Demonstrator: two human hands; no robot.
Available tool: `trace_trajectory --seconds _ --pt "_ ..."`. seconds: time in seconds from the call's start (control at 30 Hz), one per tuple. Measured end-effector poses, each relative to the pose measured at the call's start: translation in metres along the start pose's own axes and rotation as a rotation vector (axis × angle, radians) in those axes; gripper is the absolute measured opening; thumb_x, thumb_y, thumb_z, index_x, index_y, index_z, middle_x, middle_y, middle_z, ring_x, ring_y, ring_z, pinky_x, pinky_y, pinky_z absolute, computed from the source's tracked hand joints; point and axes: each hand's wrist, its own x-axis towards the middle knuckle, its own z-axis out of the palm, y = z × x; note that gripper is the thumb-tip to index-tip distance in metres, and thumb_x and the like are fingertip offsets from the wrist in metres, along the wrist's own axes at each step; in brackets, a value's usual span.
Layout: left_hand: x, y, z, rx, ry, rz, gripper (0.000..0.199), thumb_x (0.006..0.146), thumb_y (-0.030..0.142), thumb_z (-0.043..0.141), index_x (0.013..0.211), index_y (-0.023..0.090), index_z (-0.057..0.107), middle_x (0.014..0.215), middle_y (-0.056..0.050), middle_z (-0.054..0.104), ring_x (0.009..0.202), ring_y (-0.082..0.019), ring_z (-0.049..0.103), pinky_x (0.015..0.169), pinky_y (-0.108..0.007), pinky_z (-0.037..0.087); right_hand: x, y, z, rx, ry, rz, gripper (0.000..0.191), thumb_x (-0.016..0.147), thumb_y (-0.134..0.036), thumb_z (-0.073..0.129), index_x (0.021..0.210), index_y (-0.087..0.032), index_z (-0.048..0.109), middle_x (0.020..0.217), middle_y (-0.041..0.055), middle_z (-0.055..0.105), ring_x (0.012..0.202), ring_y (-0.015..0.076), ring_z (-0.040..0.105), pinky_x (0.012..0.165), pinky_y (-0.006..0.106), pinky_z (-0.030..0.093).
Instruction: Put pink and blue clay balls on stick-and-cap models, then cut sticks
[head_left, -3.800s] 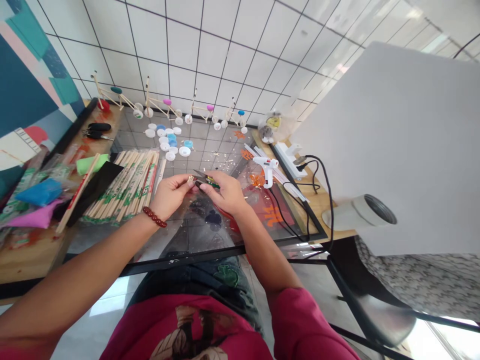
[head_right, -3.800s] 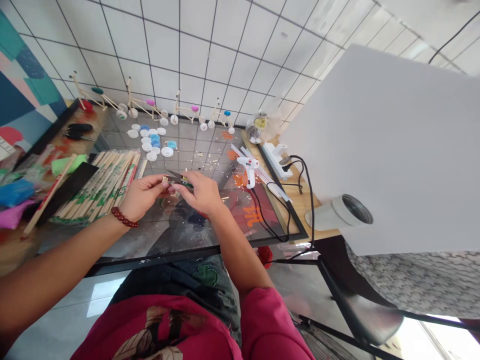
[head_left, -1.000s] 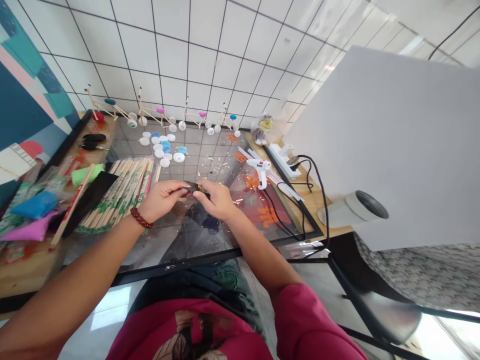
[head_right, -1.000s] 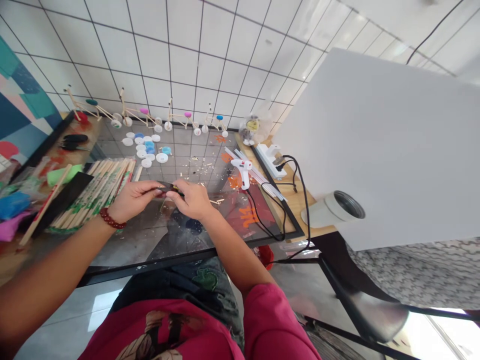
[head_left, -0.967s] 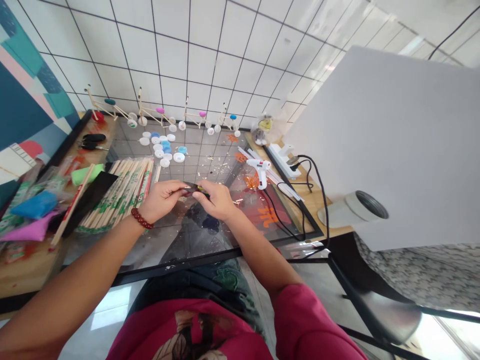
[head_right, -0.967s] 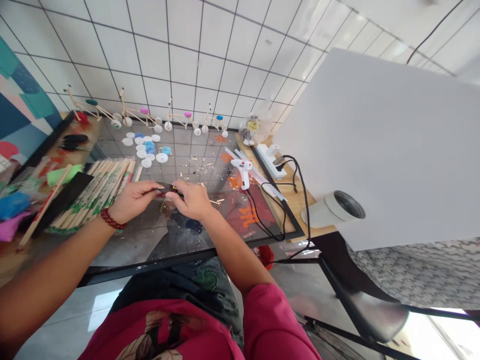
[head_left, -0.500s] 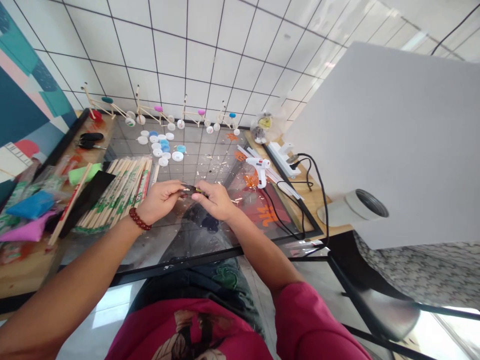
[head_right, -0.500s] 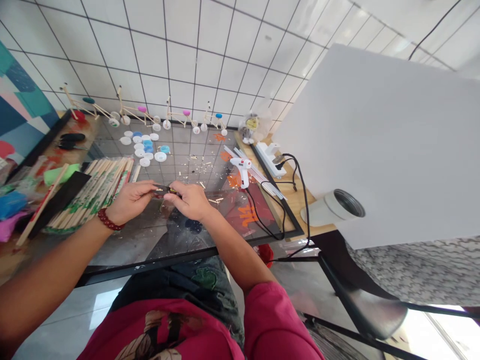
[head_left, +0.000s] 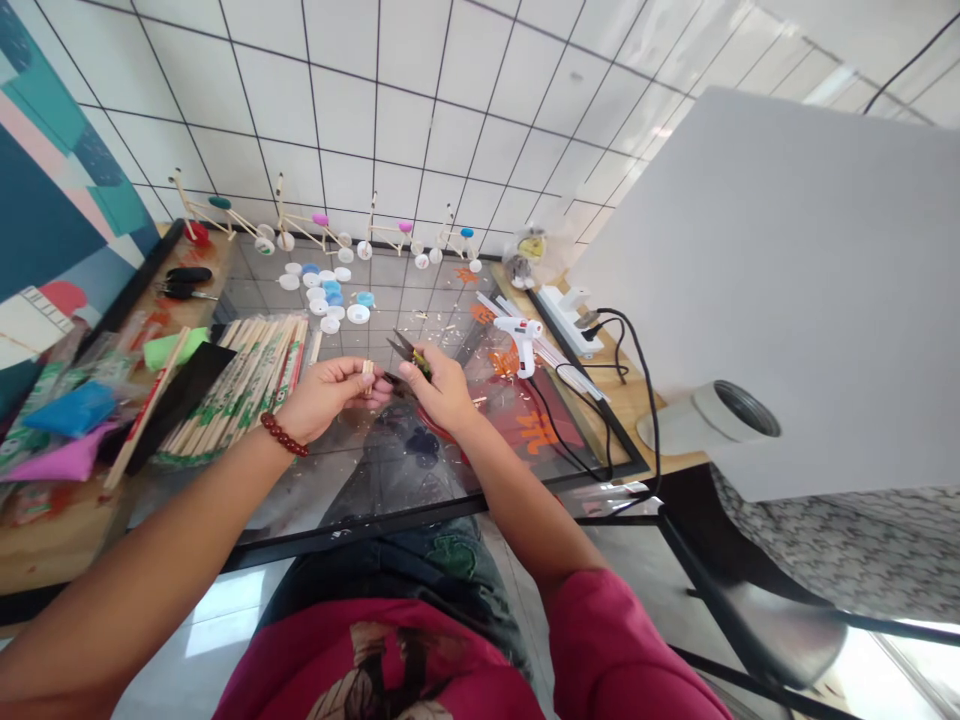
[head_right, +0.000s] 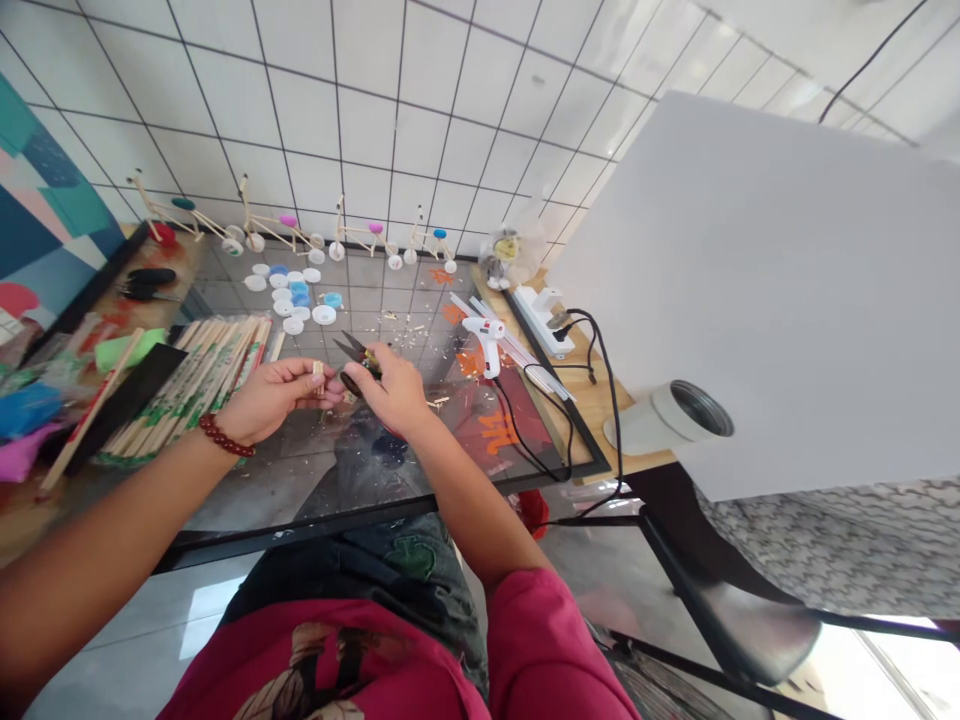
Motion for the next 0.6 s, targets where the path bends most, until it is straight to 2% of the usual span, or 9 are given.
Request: trace_trajectory --seconds 0.13,0.2,0.3,0.43,0.6 --pt "0.0 0.006 0.001 -0.147 0.072 -0.057 0.013 0.078 0.022 0.081 0.085 0.013 0.075 0.084 -0.009 0.08 0.081 -0.019 0.077 0.079 -0.031 0.063 0.001 0.001 -0.004 -0.001 0.031 -0.006 0.065 0.075 -0.054 0.079 0.126 -0.019 0.056 0.111 0.0092 0.071 0.1 0.0262 0.067 0.089 0.038 0.051" --pt "-0.001 0.01 0.001 -0.205 0.099 -0.088 0.007 0.08 0.018 0.078 0.084 0.013 0.075 0.085 -0.01 0.08 0.083 -0.019 0.077 0.079 -0.03 0.063 0.001 0.002 -0.006 -0.074 0.04 -0.016 0.057 0.08 -0.046 0.076 0.126 -0.02 0.057 0.116 0.0109 0.07 0.104 0.0269 0.067 0.091 0.039 0.052" --pt "-0.003 0.014 0.003 -0.279 0.14 -0.162 0.003 0.081 0.013 0.076 0.084 0.013 0.075 0.087 -0.011 0.081 0.085 -0.02 0.078 0.075 -0.028 0.064 0.002 0.005 -0.009 -0.212 0.033 -0.01 0.036 0.092 -0.034 0.062 0.125 -0.021 0.061 0.122 0.0121 0.068 0.108 0.0264 0.066 0.092 0.038 0.052" --pt "-0.002 0.015 0.004 -0.332 0.203 -0.201 0.006 0.083 0.007 0.072 0.084 0.012 0.074 0.093 -0.01 0.081 0.083 -0.019 0.079 0.071 -0.026 0.064 0.005 0.01 -0.014 -0.396 -0.008 0.072 0.034 0.095 -0.032 0.057 0.127 -0.021 0.063 0.122 0.0131 0.067 0.108 0.0283 0.067 0.087 0.038 0.054" --pt "-0.003 0.013 0.005 -0.367 0.236 -0.249 0.01 0.085 0.005 0.069 0.086 0.013 0.075 0.089 -0.01 0.081 0.078 -0.018 0.078 0.069 -0.025 0.064 0.008 0.014 -0.018 -0.531 -0.101 0.132 0.031 0.095 -0.033 0.058 0.121 -0.021 0.068 0.112 0.0125 0.068 0.1 0.0295 0.068 0.085 0.039 0.054"
